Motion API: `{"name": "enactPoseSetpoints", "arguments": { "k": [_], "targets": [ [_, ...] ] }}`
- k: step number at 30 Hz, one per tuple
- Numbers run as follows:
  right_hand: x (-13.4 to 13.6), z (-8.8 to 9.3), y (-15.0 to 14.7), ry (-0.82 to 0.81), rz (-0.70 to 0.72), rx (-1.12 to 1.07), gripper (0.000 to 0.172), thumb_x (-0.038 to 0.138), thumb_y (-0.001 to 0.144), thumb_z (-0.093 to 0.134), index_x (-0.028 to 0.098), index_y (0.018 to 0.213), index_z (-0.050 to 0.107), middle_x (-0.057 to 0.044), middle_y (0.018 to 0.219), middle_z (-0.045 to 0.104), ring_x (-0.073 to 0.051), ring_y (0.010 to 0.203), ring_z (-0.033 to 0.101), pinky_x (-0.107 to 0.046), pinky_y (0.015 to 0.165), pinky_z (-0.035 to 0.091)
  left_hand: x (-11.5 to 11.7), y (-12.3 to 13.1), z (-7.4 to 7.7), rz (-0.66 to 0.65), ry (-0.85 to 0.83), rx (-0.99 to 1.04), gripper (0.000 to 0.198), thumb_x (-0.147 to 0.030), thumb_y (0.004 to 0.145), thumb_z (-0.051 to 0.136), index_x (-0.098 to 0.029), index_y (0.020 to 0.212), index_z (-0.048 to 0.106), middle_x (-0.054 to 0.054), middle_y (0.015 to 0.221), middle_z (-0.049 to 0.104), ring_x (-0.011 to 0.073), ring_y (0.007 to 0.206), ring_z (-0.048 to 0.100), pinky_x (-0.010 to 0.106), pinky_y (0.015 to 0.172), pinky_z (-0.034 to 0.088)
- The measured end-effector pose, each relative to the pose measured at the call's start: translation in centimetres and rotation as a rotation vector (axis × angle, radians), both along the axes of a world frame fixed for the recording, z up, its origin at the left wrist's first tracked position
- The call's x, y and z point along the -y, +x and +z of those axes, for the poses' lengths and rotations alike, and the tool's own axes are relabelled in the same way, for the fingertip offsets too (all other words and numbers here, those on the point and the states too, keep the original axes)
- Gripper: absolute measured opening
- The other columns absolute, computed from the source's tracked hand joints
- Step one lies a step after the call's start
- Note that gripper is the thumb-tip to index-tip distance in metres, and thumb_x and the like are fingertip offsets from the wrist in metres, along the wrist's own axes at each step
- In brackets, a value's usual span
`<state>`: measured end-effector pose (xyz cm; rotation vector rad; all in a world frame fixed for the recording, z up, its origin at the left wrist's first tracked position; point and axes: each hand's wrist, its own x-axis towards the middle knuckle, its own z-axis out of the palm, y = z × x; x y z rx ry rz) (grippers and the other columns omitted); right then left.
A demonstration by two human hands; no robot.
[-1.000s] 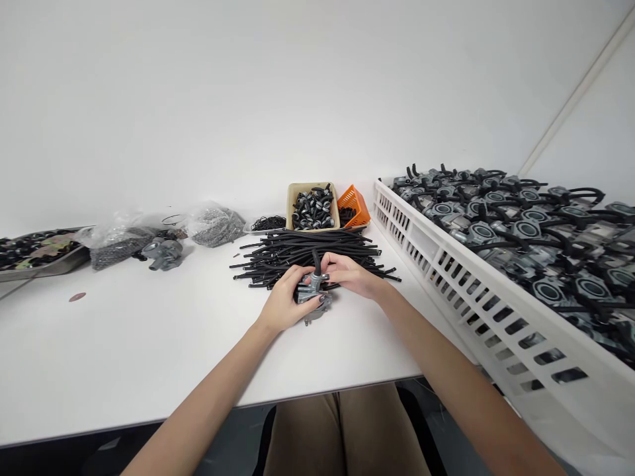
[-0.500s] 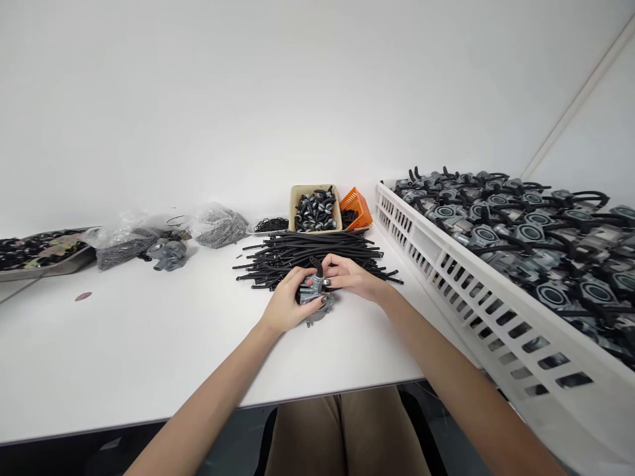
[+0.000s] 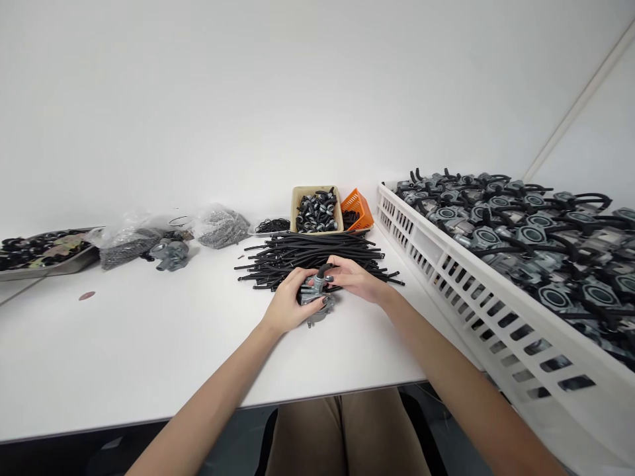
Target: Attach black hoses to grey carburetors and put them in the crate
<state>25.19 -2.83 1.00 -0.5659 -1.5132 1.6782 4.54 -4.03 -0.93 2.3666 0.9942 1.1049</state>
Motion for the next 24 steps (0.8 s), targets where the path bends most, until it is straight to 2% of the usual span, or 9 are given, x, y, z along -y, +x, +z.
{"name": "enactPoseSetpoints", "arguments": {
  "k": [4,6,10,14,17,20,24],
  "targets": [
    [-0.1,-0.2,-0.9,0.055,-0.057,0.061,0.050,0.032,0.069,0.083,0.019,0.111,0.059,0.000,0.086,0.066,-0.014,0.082,0.063,-0.028,0.077,0.048,0.0,0.1,0.1,-0.007,0.008,0.001,0.042,-0.032,0.077,0.068,-0.017,0.114,0.057,0.009,0.108,0.061,0.0238,0.098,0.060,0.036,0.088,0.049],
    [-0.1,-0.2,-1.3,0.102,-0.072,0.072,0.056,0.034,0.066,0.085,0.018,0.114,0.062,-0.001,0.090,0.067,-0.015,0.085,0.063,-0.030,0.080,0.048,0.1,0.1,0.1,-0.016,0.009,0.005,0.042,-0.030,0.077,0.067,-0.018,0.115,0.056,0.009,0.111,0.060,0.0243,0.101,0.060,0.036,0.089,0.049],
    [-0.2,-0.1,-0.9,0.111,0.021,0.079,0.040,0.042,0.073,0.078,0.014,0.099,0.068,-0.006,0.092,0.070,-0.019,0.090,0.064,-0.034,0.086,0.047,0.1,0.1,0.1,-0.013,-0.001,0.002,0.041,-0.030,0.077,0.066,-0.019,0.115,0.056,0.008,0.106,0.060,0.0238,0.098,0.060,0.036,0.088,0.049],
    [-0.3,-0.2,0.1,0.016,0.019,0.017,0.033,0.035,0.070,0.082,0.016,0.086,0.061,-0.003,0.087,0.069,-0.016,0.084,0.065,-0.029,0.079,0.047,0.1,0.0,0.1,0.001,0.001,-0.007,0.042,-0.032,0.077,0.067,-0.020,0.116,0.056,0.007,0.105,0.061,0.0237,0.096,0.060,0.036,0.088,0.048],
    [-0.3,-0.3,0.0,0.054,-0.007,0.038,0.036,0.034,0.071,0.082,0.017,0.093,0.060,-0.002,0.087,0.067,-0.015,0.083,0.064,-0.028,0.077,0.047,0.0,0.0,0.0,-0.004,0.004,-0.011,0.042,-0.034,0.077,0.067,-0.020,0.116,0.057,0.007,0.105,0.061,0.0238,0.096,0.060,0.036,0.087,0.049],
    [-0.3,-0.5,-0.5,0.148,-0.034,0.085,0.044,0.038,0.071,0.081,0.016,0.105,0.064,-0.005,0.094,0.067,-0.016,0.088,0.063,-0.030,0.082,0.048,0.1,-0.1,0.0,-0.021,0.002,-0.015,0.045,-0.037,0.077,0.067,-0.020,0.117,0.056,0.009,0.108,0.061,0.0253,0.100,0.060,0.036,0.088,0.048],
    [-0.3,-0.7,-0.9,0.179,-0.002,0.150,0.044,0.047,0.074,0.076,0.015,0.102,0.069,-0.006,0.092,0.068,-0.018,0.087,0.061,-0.034,0.084,0.048,0.2,-0.2,0.1,-0.044,0.004,-0.009,0.044,-0.034,0.076,0.068,-0.020,0.117,0.057,0.008,0.106,0.061,0.0246,0.098,0.060,0.036,0.088,0.048]
  ]
}}
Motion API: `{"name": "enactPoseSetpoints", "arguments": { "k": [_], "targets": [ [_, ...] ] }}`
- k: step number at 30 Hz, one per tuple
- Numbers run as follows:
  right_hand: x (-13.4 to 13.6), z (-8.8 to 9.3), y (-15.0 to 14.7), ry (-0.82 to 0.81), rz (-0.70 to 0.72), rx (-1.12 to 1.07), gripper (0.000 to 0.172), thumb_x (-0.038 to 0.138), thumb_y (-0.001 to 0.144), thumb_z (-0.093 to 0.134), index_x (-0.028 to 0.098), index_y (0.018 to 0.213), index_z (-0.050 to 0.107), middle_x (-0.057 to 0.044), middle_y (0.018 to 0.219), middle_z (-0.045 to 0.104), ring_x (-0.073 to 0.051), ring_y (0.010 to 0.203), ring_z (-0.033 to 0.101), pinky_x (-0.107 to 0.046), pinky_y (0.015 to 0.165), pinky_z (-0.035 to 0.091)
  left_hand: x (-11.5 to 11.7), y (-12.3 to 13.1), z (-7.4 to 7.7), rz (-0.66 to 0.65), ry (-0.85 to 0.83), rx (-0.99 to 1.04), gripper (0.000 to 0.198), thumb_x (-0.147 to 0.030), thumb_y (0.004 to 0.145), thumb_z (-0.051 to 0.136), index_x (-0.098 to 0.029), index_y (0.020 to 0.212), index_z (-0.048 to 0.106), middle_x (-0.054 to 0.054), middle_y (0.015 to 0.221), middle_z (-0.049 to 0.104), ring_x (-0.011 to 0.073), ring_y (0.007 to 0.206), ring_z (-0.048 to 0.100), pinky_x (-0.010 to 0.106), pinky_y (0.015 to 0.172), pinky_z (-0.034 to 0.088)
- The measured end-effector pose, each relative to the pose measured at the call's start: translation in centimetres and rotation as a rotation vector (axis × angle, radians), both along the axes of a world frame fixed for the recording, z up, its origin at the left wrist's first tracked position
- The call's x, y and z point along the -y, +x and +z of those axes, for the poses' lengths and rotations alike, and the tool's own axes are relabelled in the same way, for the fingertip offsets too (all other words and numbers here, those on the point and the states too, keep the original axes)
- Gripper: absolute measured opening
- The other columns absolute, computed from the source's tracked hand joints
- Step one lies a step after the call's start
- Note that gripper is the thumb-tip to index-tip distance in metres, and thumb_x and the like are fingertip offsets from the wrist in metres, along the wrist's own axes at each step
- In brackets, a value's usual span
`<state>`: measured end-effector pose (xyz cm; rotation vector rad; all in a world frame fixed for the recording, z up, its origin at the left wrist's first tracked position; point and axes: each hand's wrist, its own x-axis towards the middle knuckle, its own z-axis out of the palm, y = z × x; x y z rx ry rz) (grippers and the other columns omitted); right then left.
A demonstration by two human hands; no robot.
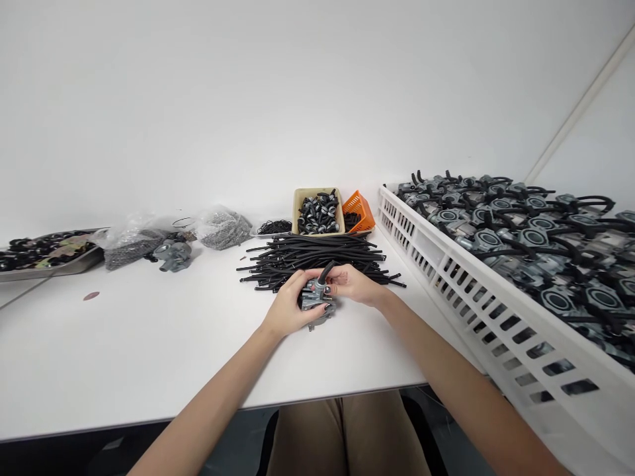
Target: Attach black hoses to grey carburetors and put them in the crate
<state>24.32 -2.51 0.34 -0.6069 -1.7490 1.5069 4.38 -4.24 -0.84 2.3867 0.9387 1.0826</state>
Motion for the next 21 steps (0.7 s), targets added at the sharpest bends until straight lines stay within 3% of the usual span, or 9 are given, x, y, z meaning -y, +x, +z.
{"name": "enactPoseSetpoints", "arguments": {
  "k": [9,15,21],
  "targets": [
    [-0.05,-0.23,-0.59,0.016,-0.030,-0.116,0.037,0.039,0.065,0.085,0.016,0.087,0.069,-0.003,0.085,0.066,-0.015,0.080,0.060,-0.026,0.074,0.047,-0.03,0.08,-0.06,-0.031,-0.011,0.029,0.044,-0.032,0.076,0.070,-0.017,0.115,0.058,0.008,0.104,0.060,0.0230,0.096,0.059,0.033,0.086,0.047],
    [0.30,0.34,-0.38,0.045,-0.005,-0.044,0.038,0.049,0.079,0.071,0.015,0.095,0.070,-0.006,0.089,0.068,-0.017,0.085,0.061,-0.033,0.085,0.046,0.00,0.11,0.03,-0.004,-0.021,0.034,0.044,-0.034,0.078,0.069,-0.017,0.118,0.058,0.007,0.103,0.060,0.0229,0.096,0.059,0.033,0.086,0.046],
    [-0.08,-0.57,-0.75,0.133,-0.083,-0.044,0.042,0.054,0.078,0.070,0.015,0.093,0.070,-0.006,0.086,0.068,-0.017,0.083,0.061,-0.032,0.082,0.048,-0.09,0.14,0.05,-0.035,-0.013,0.042,0.042,-0.034,0.080,0.066,-0.019,0.118,0.059,0.007,0.104,0.061,0.0234,0.098,0.058,0.034,0.088,0.046]
  ]
}}
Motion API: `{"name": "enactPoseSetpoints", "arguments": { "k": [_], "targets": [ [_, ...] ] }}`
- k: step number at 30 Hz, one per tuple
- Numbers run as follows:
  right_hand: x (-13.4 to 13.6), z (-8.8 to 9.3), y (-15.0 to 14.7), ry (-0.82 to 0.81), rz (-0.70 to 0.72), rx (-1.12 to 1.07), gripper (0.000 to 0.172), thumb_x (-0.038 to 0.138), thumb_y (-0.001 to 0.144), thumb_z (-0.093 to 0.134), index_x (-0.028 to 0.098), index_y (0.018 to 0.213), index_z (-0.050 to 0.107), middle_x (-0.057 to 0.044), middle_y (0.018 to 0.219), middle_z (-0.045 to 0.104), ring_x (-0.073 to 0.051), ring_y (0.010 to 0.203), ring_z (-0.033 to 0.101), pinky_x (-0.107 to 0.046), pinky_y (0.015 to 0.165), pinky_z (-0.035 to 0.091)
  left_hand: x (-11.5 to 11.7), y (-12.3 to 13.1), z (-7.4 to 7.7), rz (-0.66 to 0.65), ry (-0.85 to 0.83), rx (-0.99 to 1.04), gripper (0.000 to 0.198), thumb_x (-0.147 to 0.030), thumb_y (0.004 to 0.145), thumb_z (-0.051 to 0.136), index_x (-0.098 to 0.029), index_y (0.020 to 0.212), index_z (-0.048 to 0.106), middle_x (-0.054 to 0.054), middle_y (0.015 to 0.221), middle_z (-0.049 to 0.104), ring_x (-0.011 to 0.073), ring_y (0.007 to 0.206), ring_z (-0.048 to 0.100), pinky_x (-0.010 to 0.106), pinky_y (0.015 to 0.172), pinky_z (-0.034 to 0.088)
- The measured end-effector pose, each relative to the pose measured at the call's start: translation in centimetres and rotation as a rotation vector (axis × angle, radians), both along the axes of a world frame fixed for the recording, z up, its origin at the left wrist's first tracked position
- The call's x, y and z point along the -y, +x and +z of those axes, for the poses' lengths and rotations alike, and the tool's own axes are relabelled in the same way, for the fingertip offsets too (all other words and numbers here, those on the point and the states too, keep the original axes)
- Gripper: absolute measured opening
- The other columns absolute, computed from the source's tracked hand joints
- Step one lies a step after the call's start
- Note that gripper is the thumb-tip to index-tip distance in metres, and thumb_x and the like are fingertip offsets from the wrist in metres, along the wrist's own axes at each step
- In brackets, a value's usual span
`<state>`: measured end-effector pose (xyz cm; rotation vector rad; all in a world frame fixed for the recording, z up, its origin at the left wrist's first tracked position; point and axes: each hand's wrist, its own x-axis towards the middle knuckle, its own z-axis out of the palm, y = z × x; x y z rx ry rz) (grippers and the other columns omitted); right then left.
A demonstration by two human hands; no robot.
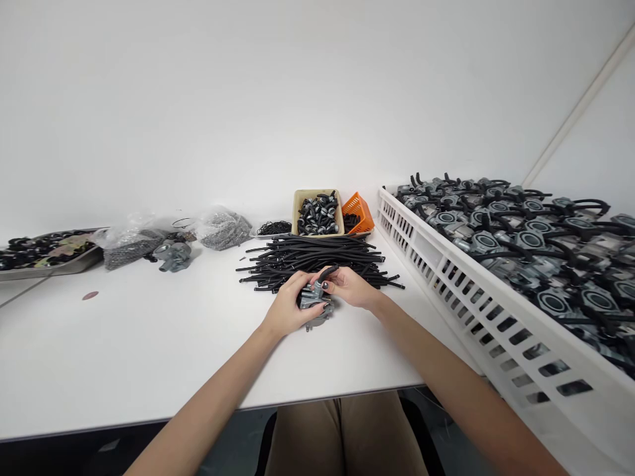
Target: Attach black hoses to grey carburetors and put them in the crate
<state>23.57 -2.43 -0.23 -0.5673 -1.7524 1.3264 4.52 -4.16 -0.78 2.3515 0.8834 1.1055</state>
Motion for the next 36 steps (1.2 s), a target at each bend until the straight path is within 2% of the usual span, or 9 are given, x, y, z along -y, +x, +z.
{"name": "enactPoseSetpoints", "arguments": {
  "k": [5,10,17,21,24,26,29,36],
  "targets": [
    [0.1,0.0,0.0,0.022,-0.024,0.021,0.041,0.052,0.079,0.069,0.015,0.095,0.070,-0.007,0.090,0.070,-0.019,0.087,0.063,-0.035,0.085,0.050,-0.1,0.0,0.0,0.006,-0.003,0.007,0.041,-0.036,0.080,0.066,-0.018,0.117,0.060,0.007,0.102,0.061,0.0224,0.095,0.059,0.033,0.086,0.047],
    [0.0,0.6,0.5,0.068,-0.115,-0.064,0.035,0.043,0.083,0.068,0.020,0.109,0.069,-0.008,0.108,0.070,-0.020,0.099,0.063,-0.035,0.089,0.049,-0.2,0.0,0.0,0.085,-0.034,-0.004,0.041,-0.036,0.079,0.068,-0.016,0.114,0.061,0.009,0.107,0.063,0.0237,0.098,0.060,0.036,0.090,0.046],
    [0.0,0.4,-0.4,0.235,-0.439,-0.001,0.010,0.028,0.077,0.071,0.019,0.081,0.069,-0.002,0.079,0.069,-0.015,0.072,0.059,-0.029,0.068,0.047,0.0,0.2,0.2,0.079,-0.035,-0.002,0.040,-0.036,0.078,0.068,-0.017,0.111,0.062,0.008,0.104,0.063,0.0228,0.095,0.061,0.034,0.087,0.047],
    [0.4,0.5,-1.1,0.227,-0.552,0.011,0.014,0.024,0.071,0.074,0.019,0.069,0.062,0.001,0.071,0.067,-0.013,0.064,0.056,-0.027,0.062,0.044,0.0,0.3,0.3,0.070,-0.042,-0.013,0.037,-0.031,0.078,0.068,-0.018,0.112,0.062,0.006,0.104,0.063,0.0221,0.096,0.061,0.033,0.088,0.046],
    [0.5,0.9,-0.9,0.218,-0.528,0.015,0.011,0.025,0.072,0.073,0.019,0.072,0.063,0.000,0.072,0.067,-0.014,0.065,0.056,-0.028,0.063,0.045,0.0,0.3,0.2,0.088,-0.045,-0.004,0.037,-0.030,0.077,0.068,-0.019,0.112,0.062,0.006,0.104,0.064,0.0221,0.096,0.061,0.034,0.088,0.047],
    [0.4,1.1,-0.4,0.246,-0.427,0.049,0.008,0.025,0.077,0.068,0.019,0.083,0.068,-0.002,0.082,0.069,-0.015,0.072,0.059,-0.029,0.069,0.046,-0.1,0.3,0.1,0.101,-0.043,0.004,0.038,-0.031,0.077,0.068,-0.018,0.112,0.062,0.007,0.105,0.064,0.0229,0.097,0.062,0.034,0.088,0.047],
    [0.1,1.1,0.2,0.297,-0.332,0.103,0.014,0.022,0.084,0.060,0.021,0.092,0.071,-0.004,0.094,0.070,-0.017,0.085,0.061,-0.031,0.078,0.047,-0.1,0.2,0.0,0.114,-0.042,0.012,0.038,-0.031,0.077,0.067,-0.017,0.112,0.061,0.008,0.108,0.064,0.0235,0.099,0.062,0.035,0.090,0.047],
    [-0.3,0.2,-0.3,0.275,-0.471,0.097,0.008,0.024,0.079,0.065,0.019,0.083,0.069,-0.002,0.082,0.067,-0.016,0.077,0.058,-0.030,0.073,0.045,-0.1,0.2,0.0,0.117,-0.040,0.003,0.038,-0.032,0.076,0.067,-0.018,0.111,0.061,0.007,0.103,0.064,0.0228,0.094,0.061,0.036,0.087,0.048]
  ]
}}
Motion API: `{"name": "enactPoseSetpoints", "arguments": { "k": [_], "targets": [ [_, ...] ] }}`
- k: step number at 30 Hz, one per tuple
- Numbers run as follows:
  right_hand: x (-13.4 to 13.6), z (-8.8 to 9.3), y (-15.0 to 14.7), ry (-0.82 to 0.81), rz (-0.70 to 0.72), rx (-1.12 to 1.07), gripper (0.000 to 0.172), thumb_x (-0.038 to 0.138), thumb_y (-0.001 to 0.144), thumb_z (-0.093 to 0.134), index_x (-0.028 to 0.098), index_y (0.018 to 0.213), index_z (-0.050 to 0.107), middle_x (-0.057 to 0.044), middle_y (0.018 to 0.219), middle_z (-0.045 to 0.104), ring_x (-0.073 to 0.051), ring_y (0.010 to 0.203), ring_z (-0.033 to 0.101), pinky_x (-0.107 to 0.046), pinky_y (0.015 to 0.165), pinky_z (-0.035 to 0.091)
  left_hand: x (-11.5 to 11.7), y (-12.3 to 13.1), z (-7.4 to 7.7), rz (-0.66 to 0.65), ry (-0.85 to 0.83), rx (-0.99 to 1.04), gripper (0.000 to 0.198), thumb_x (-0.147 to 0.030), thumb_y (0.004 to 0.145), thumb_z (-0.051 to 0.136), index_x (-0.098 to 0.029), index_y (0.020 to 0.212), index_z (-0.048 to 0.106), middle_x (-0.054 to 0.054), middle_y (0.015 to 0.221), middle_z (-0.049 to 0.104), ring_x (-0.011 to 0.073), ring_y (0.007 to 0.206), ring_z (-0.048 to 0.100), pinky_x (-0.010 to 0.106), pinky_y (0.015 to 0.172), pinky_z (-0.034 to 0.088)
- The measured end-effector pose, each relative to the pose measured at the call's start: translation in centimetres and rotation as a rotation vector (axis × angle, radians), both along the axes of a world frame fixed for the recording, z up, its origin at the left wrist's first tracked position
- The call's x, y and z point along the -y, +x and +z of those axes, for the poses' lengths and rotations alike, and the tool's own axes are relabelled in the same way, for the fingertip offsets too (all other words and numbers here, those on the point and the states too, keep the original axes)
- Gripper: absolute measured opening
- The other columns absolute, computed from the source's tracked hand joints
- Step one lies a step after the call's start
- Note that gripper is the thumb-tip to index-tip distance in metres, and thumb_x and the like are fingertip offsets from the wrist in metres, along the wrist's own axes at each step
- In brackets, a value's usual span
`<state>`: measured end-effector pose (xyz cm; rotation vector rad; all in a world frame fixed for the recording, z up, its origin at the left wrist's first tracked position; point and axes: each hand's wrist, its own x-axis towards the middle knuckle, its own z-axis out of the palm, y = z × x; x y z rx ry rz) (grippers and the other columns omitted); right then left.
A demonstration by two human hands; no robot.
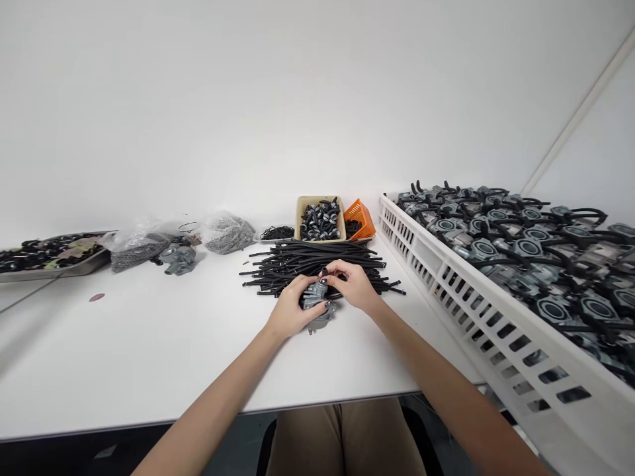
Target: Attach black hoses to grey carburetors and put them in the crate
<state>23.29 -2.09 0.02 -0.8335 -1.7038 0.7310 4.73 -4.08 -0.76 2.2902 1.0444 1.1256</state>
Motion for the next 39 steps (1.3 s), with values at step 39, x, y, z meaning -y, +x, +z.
{"name": "enactPoseSetpoints", "arguments": {
  "k": [39],
  "targets": [
    [0.0,0.3,1.2,-0.078,0.312,0.016,0.032,0.044,0.081,0.069,0.018,0.100,0.072,-0.010,0.104,0.067,-0.020,0.092,0.062,-0.034,0.081,0.050,0.2,-0.2,0.1,-0.017,-0.011,-0.020,0.044,-0.035,0.078,0.068,-0.019,0.119,0.058,0.008,0.106,0.062,0.0244,0.099,0.061,0.037,0.089,0.048]
  ]
}}
